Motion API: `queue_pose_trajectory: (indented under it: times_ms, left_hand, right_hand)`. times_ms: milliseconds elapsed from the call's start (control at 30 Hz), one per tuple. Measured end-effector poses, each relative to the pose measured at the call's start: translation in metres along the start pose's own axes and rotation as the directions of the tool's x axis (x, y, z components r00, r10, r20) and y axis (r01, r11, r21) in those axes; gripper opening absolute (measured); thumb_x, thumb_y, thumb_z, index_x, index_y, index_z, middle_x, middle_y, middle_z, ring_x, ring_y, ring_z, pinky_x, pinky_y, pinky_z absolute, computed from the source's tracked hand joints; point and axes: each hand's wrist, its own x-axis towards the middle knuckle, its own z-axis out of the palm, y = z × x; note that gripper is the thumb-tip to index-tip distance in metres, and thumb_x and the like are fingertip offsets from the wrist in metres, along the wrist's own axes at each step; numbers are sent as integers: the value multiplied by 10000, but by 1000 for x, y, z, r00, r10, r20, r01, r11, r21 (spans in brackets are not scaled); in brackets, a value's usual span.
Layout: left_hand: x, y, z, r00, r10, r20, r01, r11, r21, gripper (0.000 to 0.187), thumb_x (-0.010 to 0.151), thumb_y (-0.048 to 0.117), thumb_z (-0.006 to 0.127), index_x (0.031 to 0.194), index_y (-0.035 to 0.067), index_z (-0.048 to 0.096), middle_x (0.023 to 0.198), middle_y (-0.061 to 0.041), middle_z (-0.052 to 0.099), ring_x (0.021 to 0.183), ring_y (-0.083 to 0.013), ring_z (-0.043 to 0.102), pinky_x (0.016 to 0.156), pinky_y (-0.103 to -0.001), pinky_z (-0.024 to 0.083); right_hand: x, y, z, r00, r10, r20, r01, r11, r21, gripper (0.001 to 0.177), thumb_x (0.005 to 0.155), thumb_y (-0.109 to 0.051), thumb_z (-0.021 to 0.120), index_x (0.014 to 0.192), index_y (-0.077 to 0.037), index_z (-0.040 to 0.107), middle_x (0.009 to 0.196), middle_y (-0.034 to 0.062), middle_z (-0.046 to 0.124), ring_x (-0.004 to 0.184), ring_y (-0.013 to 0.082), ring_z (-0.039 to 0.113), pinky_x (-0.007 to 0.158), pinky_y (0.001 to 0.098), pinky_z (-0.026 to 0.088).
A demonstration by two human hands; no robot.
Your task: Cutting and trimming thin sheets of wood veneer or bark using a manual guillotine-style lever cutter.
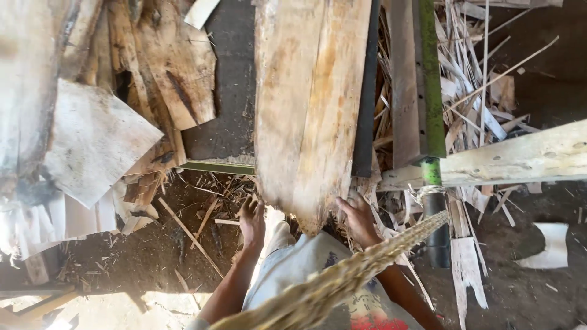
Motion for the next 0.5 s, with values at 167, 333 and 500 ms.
queue_pose_trajectory:
  times_ms: [167, 333, 500]
  left_hand:
    - [40, 28, 2, 998, -37, 50, 38, 999, -26, 506, 948, 362, 685, 1324, 26, 641, 1098, -171, 741, 786, -254, 698, 612, -399, 629]
    - [39, 51, 19, 920, -278, 277, 347, 906, -243, 458, 945, 360, 690, 1208, -14, 673, 986, -162, 673, 815, -262, 712, 663, -425, 686]
    - [18, 62, 62, 830, -357, 429, 528, 752, -396, 406, 986, 272, 637, 1275, -13, 632, 1165, -195, 691, 1016, -289, 708, 799, -428, 667]
  right_hand:
    - [16, -38, 30, 994, -101, -32, 97, 989, -113, 524, 854, -237, 826, 1245, 51, 631, 1107, 235, 719, 949, 331, 722, 856, 434, 591]
    - [-22, -106, 62, 957, -284, -64, 260, 932, -252, 338, 857, -229, 761, 1109, -7, 719, 997, 135, 784, 833, 204, 747, 773, 358, 628]
    - [-73, -177, 65, 923, -375, -93, 347, 910, -227, 246, 859, -180, 749, 1026, 1, 771, 896, 135, 793, 780, 204, 730, 724, 337, 609]
